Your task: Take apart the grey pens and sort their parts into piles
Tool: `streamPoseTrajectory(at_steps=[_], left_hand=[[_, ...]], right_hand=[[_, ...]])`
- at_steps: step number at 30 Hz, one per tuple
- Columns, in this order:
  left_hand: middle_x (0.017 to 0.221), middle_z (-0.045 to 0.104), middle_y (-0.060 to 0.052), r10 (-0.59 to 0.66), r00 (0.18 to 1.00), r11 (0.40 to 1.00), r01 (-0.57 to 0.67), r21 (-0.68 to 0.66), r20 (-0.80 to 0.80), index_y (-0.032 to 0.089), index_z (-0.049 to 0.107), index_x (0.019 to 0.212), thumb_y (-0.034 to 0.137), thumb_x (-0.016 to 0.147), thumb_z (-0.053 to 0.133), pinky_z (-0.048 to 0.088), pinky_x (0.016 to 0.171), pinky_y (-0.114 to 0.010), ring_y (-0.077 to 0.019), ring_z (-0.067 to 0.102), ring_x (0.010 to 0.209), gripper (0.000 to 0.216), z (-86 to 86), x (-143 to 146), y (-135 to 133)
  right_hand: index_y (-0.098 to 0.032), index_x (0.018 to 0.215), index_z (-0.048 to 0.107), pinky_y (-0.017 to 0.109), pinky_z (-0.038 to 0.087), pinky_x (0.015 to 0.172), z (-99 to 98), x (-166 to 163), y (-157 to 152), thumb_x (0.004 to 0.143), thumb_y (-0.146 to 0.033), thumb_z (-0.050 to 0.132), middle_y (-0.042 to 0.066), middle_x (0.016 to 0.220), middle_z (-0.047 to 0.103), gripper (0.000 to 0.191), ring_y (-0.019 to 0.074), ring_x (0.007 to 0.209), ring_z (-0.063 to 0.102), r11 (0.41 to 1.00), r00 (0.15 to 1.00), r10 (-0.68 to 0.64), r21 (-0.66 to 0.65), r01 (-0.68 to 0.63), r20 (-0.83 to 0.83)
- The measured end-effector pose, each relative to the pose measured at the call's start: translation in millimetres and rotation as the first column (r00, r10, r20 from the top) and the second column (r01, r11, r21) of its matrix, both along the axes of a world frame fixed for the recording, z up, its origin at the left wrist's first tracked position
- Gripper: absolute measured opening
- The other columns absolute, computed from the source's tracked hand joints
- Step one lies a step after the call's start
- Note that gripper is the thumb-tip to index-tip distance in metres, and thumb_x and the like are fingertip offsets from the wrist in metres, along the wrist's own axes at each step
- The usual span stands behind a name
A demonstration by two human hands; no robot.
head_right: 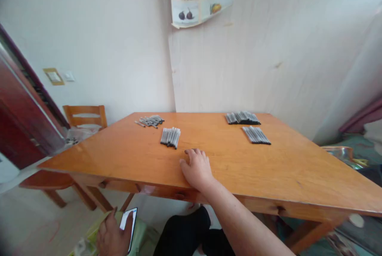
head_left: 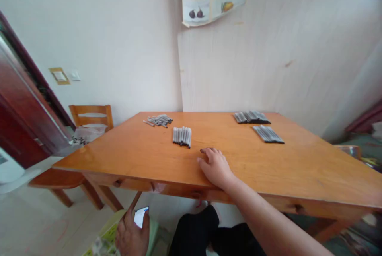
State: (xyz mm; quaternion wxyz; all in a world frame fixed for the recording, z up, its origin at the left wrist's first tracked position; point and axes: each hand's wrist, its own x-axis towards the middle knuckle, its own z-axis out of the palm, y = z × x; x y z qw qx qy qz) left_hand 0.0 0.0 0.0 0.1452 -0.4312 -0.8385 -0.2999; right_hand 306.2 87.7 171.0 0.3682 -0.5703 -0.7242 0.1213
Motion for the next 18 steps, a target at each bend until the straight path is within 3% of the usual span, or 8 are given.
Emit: streamPoseTrajectory(at_steps=[2,5,10,14,18], left_hand=[[0.124,0.053,-0.014,-0.12,0.992,0.975,0.126,0.182,-0.044,0.024,0.037,0.134,0.048,0.082,0.047,0.033,0.103,-0.046,-0.0318,0.044,0.122,0.059,33.3,11.4,7.5],[0.127,0.05,-0.014,-0.249,0.958,0.872,0.287,0.397,-0.145,0.019,0.039,0.134,0.046,0.079,0.053,0.03,0.106,-0.048,-0.0313,0.038,0.127,0.063,89.7,34.1,20.0],[0.123,0.053,-0.014,-0.385,0.871,0.69,0.491,0.532,-0.305,0.016,0.042,0.131,0.036,0.076,0.06,0.035,0.103,-0.044,-0.0282,0.045,0.119,0.06,169.6,72.9,46.7],[0.123,0.051,-0.013,-0.458,0.83,0.592,0.552,0.587,-0.319,0.016,0.043,0.129,0.03,0.077,0.06,0.038,0.099,-0.043,-0.0265,0.046,0.117,0.057,210.4,97.7,76.3],[0.117,0.054,-0.01,-0.545,0.794,0.517,0.571,0.638,-0.269,0.016,0.047,0.12,0.031,0.079,0.058,0.041,0.094,-0.039,-0.0227,0.049,0.112,0.045,237.5,119.8,121.3]], right_hand=[[-0.02,0.115,0.062,0.038,0.037,0.094,0.7,2.3,4.1,0.082,-0.04,0.053,0.011,0.114,0.062,0.04,0.0261,0.11,0.052,0.999,0.998,0.015,-0.035,-0.017,-0.055],[-0.017,0.116,0.062,0.035,0.04,0.093,4.1,9.4,13.6,0.081,-0.041,0.054,0.011,0.114,0.063,0.044,0.0243,0.107,0.055,0.991,0.983,0.062,-0.102,-0.08,-0.171],[-0.015,0.113,0.063,0.03,0.045,0.087,16.5,30.7,34.9,0.079,-0.037,0.057,0.01,0.113,0.065,0.041,0.0201,0.1,0.06,0.97,0.94,0.133,-0.155,-0.189,-0.315],[-0.014,0.105,0.065,0.029,0.046,0.08,23.5,53.2,59.7,0.076,-0.03,0.06,0.01,0.105,0.067,0.034,0.0184,0.092,0.062,0.97,0.957,0.092,-0.19,-0.148,-0.276],[-0.014,0.094,0.065,0.023,0.045,0.057,25.6,75.4,90.5,0.077,-0.028,0.059,0.006,0.074,0.068,0.023,0.013,0.062,0.06,0.906,0.954,0.098,-0.371,-0.203,-0.283]])
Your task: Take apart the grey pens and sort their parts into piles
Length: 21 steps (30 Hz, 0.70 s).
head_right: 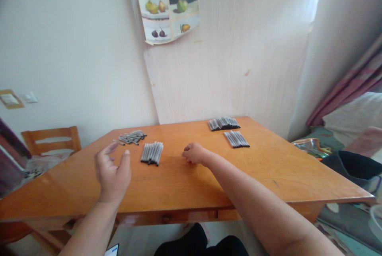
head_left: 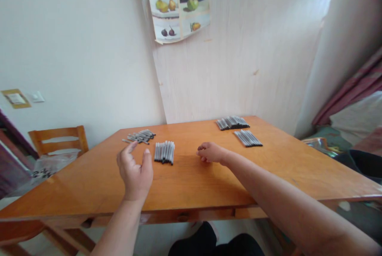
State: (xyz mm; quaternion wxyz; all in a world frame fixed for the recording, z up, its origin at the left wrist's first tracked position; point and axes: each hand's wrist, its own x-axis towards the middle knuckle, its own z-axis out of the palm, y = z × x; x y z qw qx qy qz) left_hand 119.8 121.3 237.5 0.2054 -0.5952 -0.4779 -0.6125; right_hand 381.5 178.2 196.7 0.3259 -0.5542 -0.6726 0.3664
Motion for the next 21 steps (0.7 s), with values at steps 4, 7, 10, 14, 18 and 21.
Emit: streamPoseTrajectory(at_steps=[4,7,10,14,18,21], left_hand=[[0.107,0.058,-0.008,-0.15,0.958,0.987,0.158,-0.016,0.243,0.014,0.049,0.112,0.031,0.082,0.054,0.045,0.087,-0.031,-0.0161,0.057,0.099,0.035,15.0,18.5,66.2],[0.096,0.06,-0.006,-0.216,0.868,0.969,0.246,-0.009,0.448,0.015,0.051,0.104,0.029,0.079,0.054,0.047,0.081,-0.028,-0.014,0.059,0.088,0.03,17.0,30.3,114.2],[0.089,0.062,-0.004,-0.165,0.849,0.965,0.244,-0.096,0.502,0.016,0.054,0.098,0.03,0.076,0.055,0.048,0.077,-0.027,-0.014,0.06,0.083,0.026,10.2,37.9,142.3],[0.089,0.065,-0.004,-0.038,0.966,0.936,0.124,-0.33,0.256,0.019,0.059,0.093,0.034,0.078,0.053,0.046,0.077,-0.028,-0.0159,0.061,0.083,0.022,-4.9,32.5,145.9],[0.091,0.068,-0.005,0.101,0.989,0.841,-0.142,-0.522,-0.106,0.023,0.063,0.086,0.036,0.079,0.051,0.044,0.078,-0.03,-0.0194,0.061,0.088,0.019,-10.9,20.9,133.6],[0.091,0.068,-0.005,0.13,0.944,0.749,-0.294,-0.593,-0.303,0.026,0.065,0.081,0.042,0.078,0.051,0.043,0.074,-0.032,-0.0226,0.06,0.087,0.022,-10.7,21.2,125.8]], right_hand=[[-0.013,0.08,0.062,0.021,0.039,0.05,-5.0,15.6,25.6,0.081,-0.026,0.054,0.005,0.065,0.064,0.016,0.0109,0.052,0.055,0.996,0.994,-0.084,0.039,0.081,0.066],[-0.013,0.077,0.061,0.023,0.035,0.053,-13.7,21.4,35.4,0.082,-0.025,0.051,0.006,0.069,0.064,0.016,0.0122,0.058,0.054,0.98,0.981,-0.168,0.129,0.154,0.102],[-0.015,0.074,0.06,0.024,0.032,0.057,-23.3,23.6,38.2,0.083,-0.029,0.05,0.006,0.075,0.064,0.019,0.0135,0.067,0.054,0.946,0.956,-0.231,0.274,0.176,0.183],[-0.018,0.075,0.06,0.024,0.032,0.06,-31.1,25.3,38.9,0.086,-0.037,0.046,0.006,0.077,0.065,0.027,0.0148,0.071,0.055,0.915,0.932,-0.239,0.383,0.123,0.273],[-0.018,0.079,0.062,0.024,0.034,0.064,-33.0,27.6,39.5,0.087,-0.036,0.046,0.007,0.08,0.067,0.026,0.0153,0.075,0.057,0.921,0.947,-0.195,0.38,0.088,0.254],[-0.018,0.082,0.064,0.024,0.035,0.065,-34.0,28.7,38.6,0.086,-0.034,0.047,0.007,0.082,0.067,0.023,0.0159,0.077,0.058,0.922,0.952,-0.169,0.382,0.062,0.254]])
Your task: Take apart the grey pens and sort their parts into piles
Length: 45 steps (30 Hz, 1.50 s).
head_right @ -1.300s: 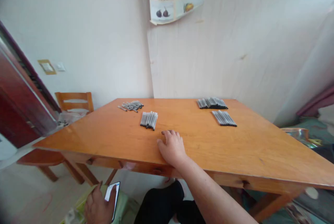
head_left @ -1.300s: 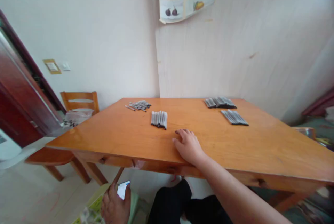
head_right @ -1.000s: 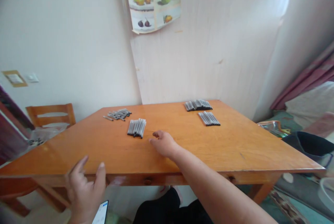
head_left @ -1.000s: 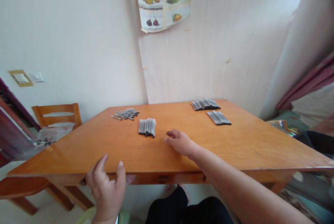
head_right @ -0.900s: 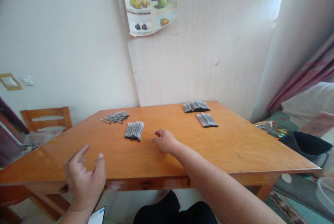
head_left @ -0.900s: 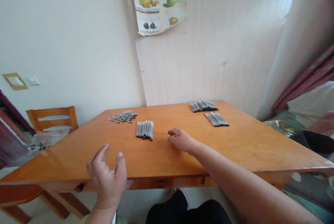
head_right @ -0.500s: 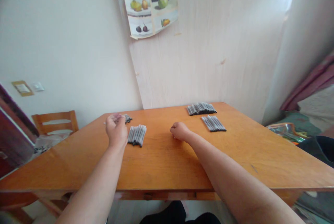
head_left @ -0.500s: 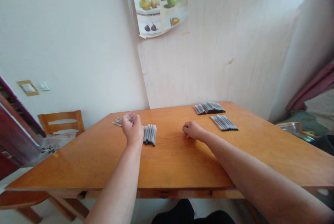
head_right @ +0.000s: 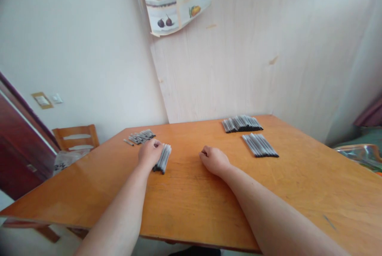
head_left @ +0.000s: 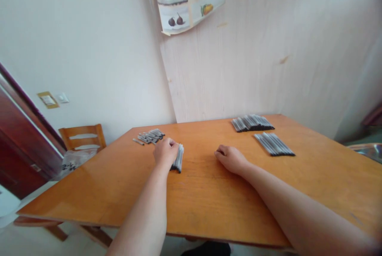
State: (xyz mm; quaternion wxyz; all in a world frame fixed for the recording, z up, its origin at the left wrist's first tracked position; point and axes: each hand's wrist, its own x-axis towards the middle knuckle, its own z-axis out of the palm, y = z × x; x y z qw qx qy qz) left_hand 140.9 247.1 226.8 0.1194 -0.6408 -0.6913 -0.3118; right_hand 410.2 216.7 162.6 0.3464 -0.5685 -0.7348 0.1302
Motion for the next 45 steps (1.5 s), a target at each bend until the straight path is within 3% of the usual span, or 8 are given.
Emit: streamPoseTrajectory(at_steps=[5,10,24,39,45], left_hand=[[0.097,0.067,-0.006,0.015,0.988,0.985,-0.041,-0.166,-0.154,0.027,0.065,0.082,0.051,0.071,0.057,0.041,0.079,-0.037,-0.0268,0.058,0.096,0.028,-0.9,9.3,-9.1],[0.099,0.065,-0.007,0.025,0.977,0.972,-0.073,-0.222,-0.21,0.027,0.062,0.081,0.056,0.065,0.06,0.039,0.083,-0.044,-0.0313,0.054,0.102,0.034,-3.8,9.8,-12.5],[0.099,0.064,-0.008,0.07,0.961,0.974,-0.124,-0.188,-0.268,0.028,0.064,0.082,0.044,0.07,0.053,0.038,0.082,-0.047,-0.0309,0.053,0.1,0.023,-8.2,5.7,-11.2],[0.097,0.068,-0.013,0.093,0.963,0.969,-0.146,-0.199,-0.252,0.024,0.069,0.081,0.044,0.076,0.048,0.036,0.082,-0.05,-0.0354,0.055,0.101,0.029,-1.5,12.5,-15.3],[0.087,0.07,-0.008,0.012,0.987,0.988,-0.036,-0.149,-0.158,0.024,0.066,0.079,0.048,0.078,0.048,0.038,0.079,-0.04,-0.0276,0.061,0.09,0.03,4.0,16.2,-19.3]], right_hand=[[-0.019,0.083,0.065,0.024,0.036,0.066,-0.5,0.2,-3.0,0.085,-0.031,0.048,0.007,0.083,0.068,0.02,0.0163,0.078,0.059,1.0,1.0,0.019,0.002,-0.019,-0.008],[-0.019,0.084,0.065,0.025,0.037,0.067,1.3,0.2,-4.7,0.084,-0.031,0.05,0.007,0.083,0.068,0.019,0.0168,0.079,0.06,1.0,1.0,0.019,-0.007,-0.019,-0.009],[-0.02,0.085,0.065,0.024,0.037,0.067,3.1,0.4,-6.3,0.084,-0.032,0.05,0.006,0.083,0.069,0.02,0.0166,0.079,0.06,1.0,1.0,0.025,-0.02,-0.025,0.012],[-0.019,0.085,0.066,0.026,0.038,0.069,3.9,1.0,-5.8,0.083,-0.03,0.052,0.007,0.084,0.069,0.018,0.0176,0.08,0.059,0.999,1.0,0.027,-0.042,-0.027,-0.003],[-0.019,0.083,0.065,0.026,0.037,0.068,2.7,0.5,-5.9,0.083,-0.03,0.05,0.007,0.084,0.069,0.019,0.0173,0.079,0.059,0.999,1.0,0.031,-0.015,-0.031,-0.001]])
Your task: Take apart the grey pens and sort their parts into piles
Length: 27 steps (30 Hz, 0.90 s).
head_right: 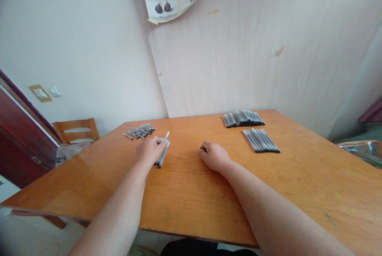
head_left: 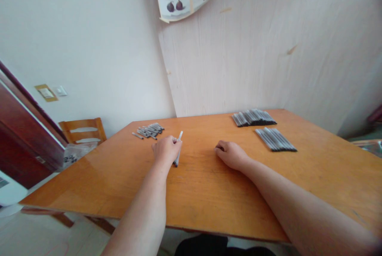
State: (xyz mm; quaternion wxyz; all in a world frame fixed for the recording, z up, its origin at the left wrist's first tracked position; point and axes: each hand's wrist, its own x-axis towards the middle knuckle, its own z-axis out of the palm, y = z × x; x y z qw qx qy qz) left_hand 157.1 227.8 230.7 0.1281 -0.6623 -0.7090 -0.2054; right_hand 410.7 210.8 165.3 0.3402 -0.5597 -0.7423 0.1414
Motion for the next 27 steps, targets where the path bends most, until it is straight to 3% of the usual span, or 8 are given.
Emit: streamPoseTrajectory(at_steps=[4,7,9,13,17,21,27], left_hand=[[0.084,0.069,-0.004,-0.207,0.969,0.978,0.204,0.04,0.138,0.023,0.062,0.086,0.041,0.082,0.048,0.039,0.069,-0.029,-0.0192,0.062,0.08,0.023,1.2,10.2,-6.8],[0.084,0.068,-0.002,-0.369,0.906,0.929,0.365,0.058,0.206,0.023,0.059,0.092,0.039,0.085,0.047,0.04,0.066,-0.026,-0.0161,0.061,0.076,0.021,1.2,24.3,-16.3],[0.085,0.067,-0.002,-0.469,0.858,0.883,0.465,0.072,0.211,0.023,0.057,0.093,0.037,0.086,0.046,0.042,0.069,-0.026,-0.016,0.061,0.079,0.019,1.2,34.4,-23.1],[0.092,0.066,-0.004,-0.6,0.78,0.798,0.6,0.061,0.178,0.023,0.056,0.095,0.031,0.087,0.045,0.044,0.078,-0.029,-0.0173,0.06,0.087,0.015,0.6,50.8,-33.2],[0.097,0.064,-0.005,-0.633,0.766,0.77,0.638,-0.011,0.115,0.023,0.056,0.097,0.026,0.086,0.047,0.044,0.082,-0.031,-0.0185,0.059,0.092,0.015,-0.7,59.6,-38.0],[0.099,0.064,-0.005,-0.64,0.764,0.765,0.643,-0.024,0.082,0.023,0.056,0.099,0.025,0.087,0.046,0.044,0.082,-0.03,-0.0184,0.059,0.093,0.016,-3.0,62.7,-39.2],[0.098,0.065,-0.006,-0.671,0.739,0.738,0.673,-0.044,0.05,0.023,0.059,0.101,0.032,0.092,0.039,0.043,0.079,-0.029,-0.0185,0.059,0.092,0.024,-4.3,66.0,-40.8]], right_hand=[[-0.018,0.08,0.064,0.026,0.037,0.066,2.1,-2.7,0.5,0.083,-0.032,0.05,0.007,0.08,0.068,0.021,0.0167,0.075,0.059,1.0,0.997,-0.009,0.029,0.011,-0.072],[-0.017,0.077,0.062,0.025,0.037,0.06,7.7,-6.3,-1.5,0.085,-0.036,0.047,0.006,0.072,0.065,0.026,0.015,0.067,0.056,1.0,0.967,-0.008,0.027,0.015,-0.254],[-0.016,0.079,0.061,0.024,0.038,0.055,12.8,-8.6,-4.8,0.086,-0.042,0.044,0.005,0.067,0.062,0.032,0.013,0.059,0.053,0.999,0.895,-0.005,-0.043,-0.016,-0.447],[-0.016,0.088,0.06,0.022,0.037,0.047,21.8,-10.9,-12.5,0.086,-0.054,0.042,0.004,0.068,0.061,0.042,0.0102,0.051,0.05,0.973,0.665,0.021,-0.138,-0.186,-0.747],[-0.016,0.081,0.059,0.022,0.034,0.044,25.4,-11.2,-16.4,0.083,-0.054,0.049,0.003,0.066,0.06,0.04,0.0092,0.048,0.049,0.952,0.549,0.056,-0.122,-0.281,-0.834],[-0.016,0.073,0.056,0.021,0.033,0.045,27.0,-11.7,-18.5,0.078,-0.047,0.059,0.001,0.062,0.058,0.032,0.007,0.047,0.046,0.94,0.522,0.083,-0.107,-0.323,-0.849],[-0.017,0.071,0.053,0.021,0.031,0.044,29.0,-10.9,-18.4,0.078,-0.045,0.059,-0.001,0.06,0.056,0.03,0.0061,0.046,0.044,0.953,0.523,0.108,-0.062,-0.298,-0.846]])
